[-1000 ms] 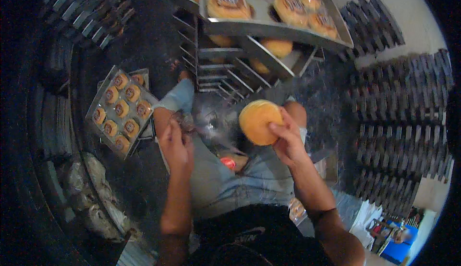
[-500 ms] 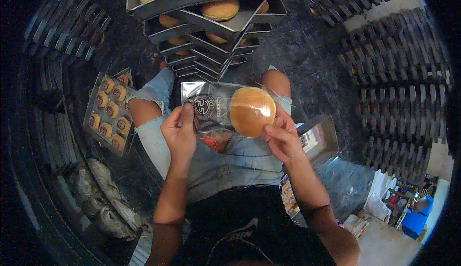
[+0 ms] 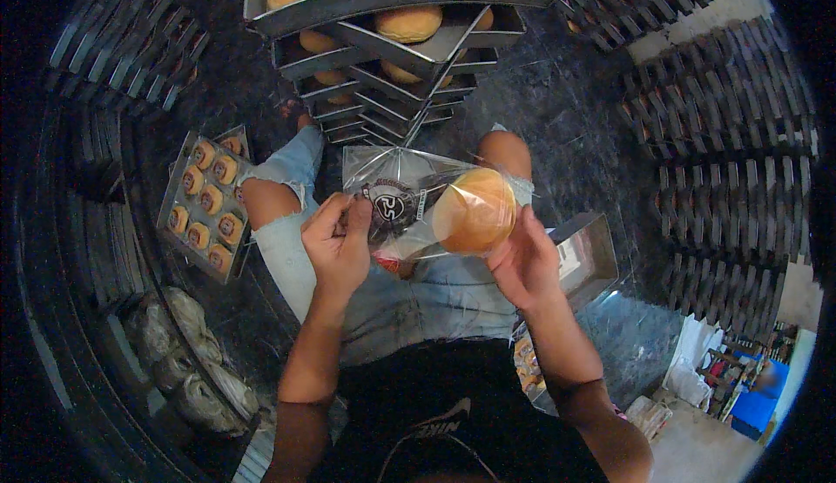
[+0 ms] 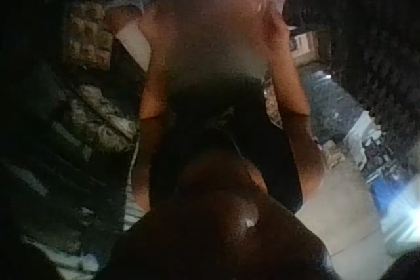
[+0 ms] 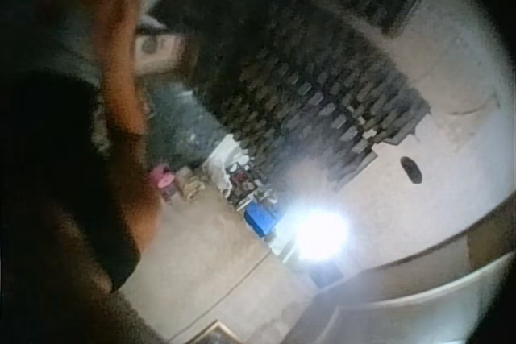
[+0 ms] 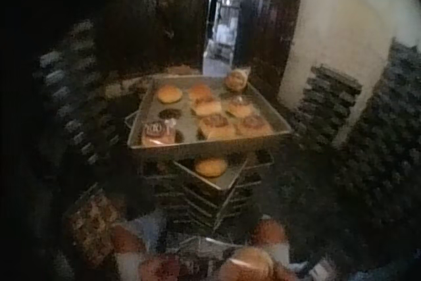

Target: The person sits on the floor and repeatedly picks up round buns from a metal tray, places each into a clear plastic wrapper, seals it, and returns the packaged bun to the tray. The process is repeated for multiple buns.

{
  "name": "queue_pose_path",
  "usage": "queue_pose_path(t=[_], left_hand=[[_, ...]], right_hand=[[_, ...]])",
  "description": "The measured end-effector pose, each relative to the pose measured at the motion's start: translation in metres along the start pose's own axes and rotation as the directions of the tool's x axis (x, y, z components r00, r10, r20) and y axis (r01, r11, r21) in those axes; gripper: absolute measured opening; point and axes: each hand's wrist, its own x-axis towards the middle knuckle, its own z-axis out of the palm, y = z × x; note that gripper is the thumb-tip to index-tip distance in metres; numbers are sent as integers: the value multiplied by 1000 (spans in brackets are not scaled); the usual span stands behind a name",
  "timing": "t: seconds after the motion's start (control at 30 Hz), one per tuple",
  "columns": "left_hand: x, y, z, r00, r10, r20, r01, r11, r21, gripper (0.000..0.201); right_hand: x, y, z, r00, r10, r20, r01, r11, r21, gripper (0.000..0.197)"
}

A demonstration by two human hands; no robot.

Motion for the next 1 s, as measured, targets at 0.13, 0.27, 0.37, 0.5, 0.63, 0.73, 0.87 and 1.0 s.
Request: queue_pose_path(t=[0.13, 0.27, 0.37, 0.5, 0.63, 0.73, 0.87, 1.0], left_hand=[[4, 3, -5, 998, 52, 38, -53, 998, 37, 13], [6, -7, -5, 975, -183, 129, 194, 978, -79, 41], [-3, 24, 18, 877, -346, 333, 478, 699, -533, 73], [-1, 67, 32, 882, -163, 441, 469, 389, -793, 97], [5, 88, 35, 934, -48, 355, 339, 440, -831, 110], [8, 86, 39, 953, -77, 293, 298, 402, -866, 120], [9, 73, 38, 940, -36, 340, 314, 486, -816, 132], [13, 73, 35, 927, -89, 364, 356, 517, -779, 140]], right_hand=[[-2, 1, 15, 998, -52, 34, 51, 998, 26, 54], [-2, 2, 27, 911, -376, 168, 394, 676, -623, 55], [7, 6, 39, 646, -421, 637, 709, 19, -705, 58], [2, -2, 69, 544, -199, 815, 756, -305, -579, 60], [3, -1, 65, 485, -227, 844, 790, -300, -535, 59], [8, 13, 61, 488, -271, 830, 798, -247, -550, 55], [12, 30, 60, 510, -340, 790, 741, -293, -604, 50], [20, 41, 66, 496, -413, 763, 760, -219, -612, 46]])
